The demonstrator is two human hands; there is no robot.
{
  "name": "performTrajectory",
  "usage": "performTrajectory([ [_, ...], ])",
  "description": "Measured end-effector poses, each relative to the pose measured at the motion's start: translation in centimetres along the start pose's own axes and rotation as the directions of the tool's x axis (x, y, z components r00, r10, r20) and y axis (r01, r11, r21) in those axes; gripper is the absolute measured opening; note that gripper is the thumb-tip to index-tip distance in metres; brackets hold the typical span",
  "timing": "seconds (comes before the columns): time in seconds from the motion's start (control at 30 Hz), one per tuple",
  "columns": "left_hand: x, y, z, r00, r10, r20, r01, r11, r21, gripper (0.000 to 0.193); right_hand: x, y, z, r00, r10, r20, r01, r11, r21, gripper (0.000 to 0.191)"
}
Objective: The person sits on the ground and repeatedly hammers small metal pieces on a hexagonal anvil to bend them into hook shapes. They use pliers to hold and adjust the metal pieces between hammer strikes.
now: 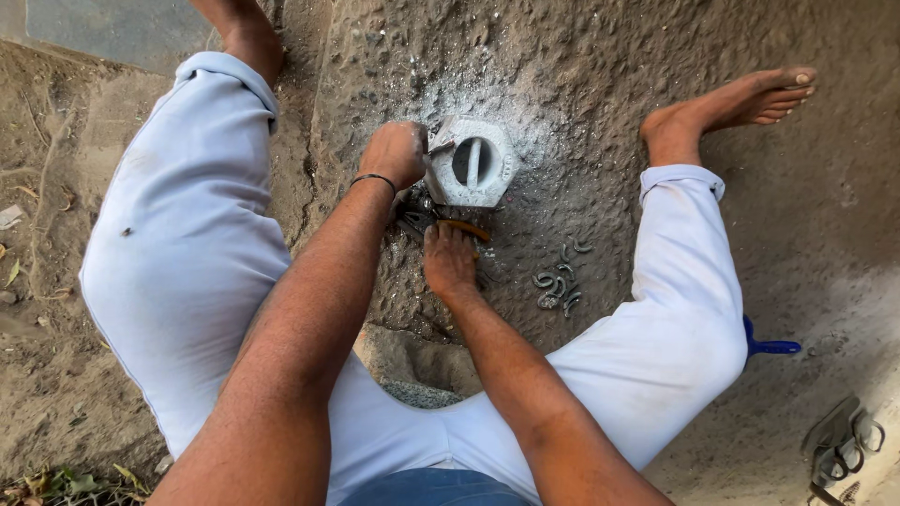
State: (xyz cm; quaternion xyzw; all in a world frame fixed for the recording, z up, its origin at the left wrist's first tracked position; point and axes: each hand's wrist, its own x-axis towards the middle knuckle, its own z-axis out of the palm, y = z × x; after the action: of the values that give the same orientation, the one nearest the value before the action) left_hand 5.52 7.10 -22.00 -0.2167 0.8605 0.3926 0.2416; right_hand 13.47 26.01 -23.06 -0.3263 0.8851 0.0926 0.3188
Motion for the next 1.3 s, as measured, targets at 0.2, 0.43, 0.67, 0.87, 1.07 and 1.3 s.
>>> performTrajectory([
  [0.2, 0.0, 0.3, -0.4, 0.994, 0.072, -0.086, -0.071, 0.997, 0.023, 0.019, -0.8, -0.5, -1.3, 0.967, 0.23, 0.113, -0.255, 0.905, 0.341, 0.063],
  [0.43, -0.1, 1.1, -0.8, 0.996, 0.016, -0.088, -0.015, 1.0, 0.012, 0.026, -5.2, 1.2, -3.7, 0.933, 0.344, 0.107, -0.288, 0.535, 0.794, 0.033],
  [0.67, -0.3, 1.6, -0.8, 0.995, 0.041, -0.087, -0.036, 0.998, 0.055, 0.032, -5.7, 3.5, -7.3, 0.842, 0.49, -0.227, 0.165, 0.167, 0.972, 0.034],
  [0.87, -0.8, 1.5, -1.3, 0.996, 0.024, -0.09, -0.02, 0.999, 0.037, 0.028, -1.9, 3.7, -6.5, 0.838, 0.411, -0.358, 0.286, 0.227, 0.931, 0.039],
  [1.07, -1.0, 2.1, -1.6, 0.996, -0.007, -0.091, 0.006, 1.0, -0.003, 0.036, 0.5, 3.9, -5.9, 0.799, 0.588, -0.124, -0.125, 0.365, 0.923, 0.046],
  [1.3, -0.7, 2.3, -1.2, 0.999, 0.01, -0.045, -0.006, 0.997, 0.081, 0.035, -1.1, 5.8, -8.5, 0.716, 0.469, -0.517, 0.534, 0.11, 0.838, 0.043],
])
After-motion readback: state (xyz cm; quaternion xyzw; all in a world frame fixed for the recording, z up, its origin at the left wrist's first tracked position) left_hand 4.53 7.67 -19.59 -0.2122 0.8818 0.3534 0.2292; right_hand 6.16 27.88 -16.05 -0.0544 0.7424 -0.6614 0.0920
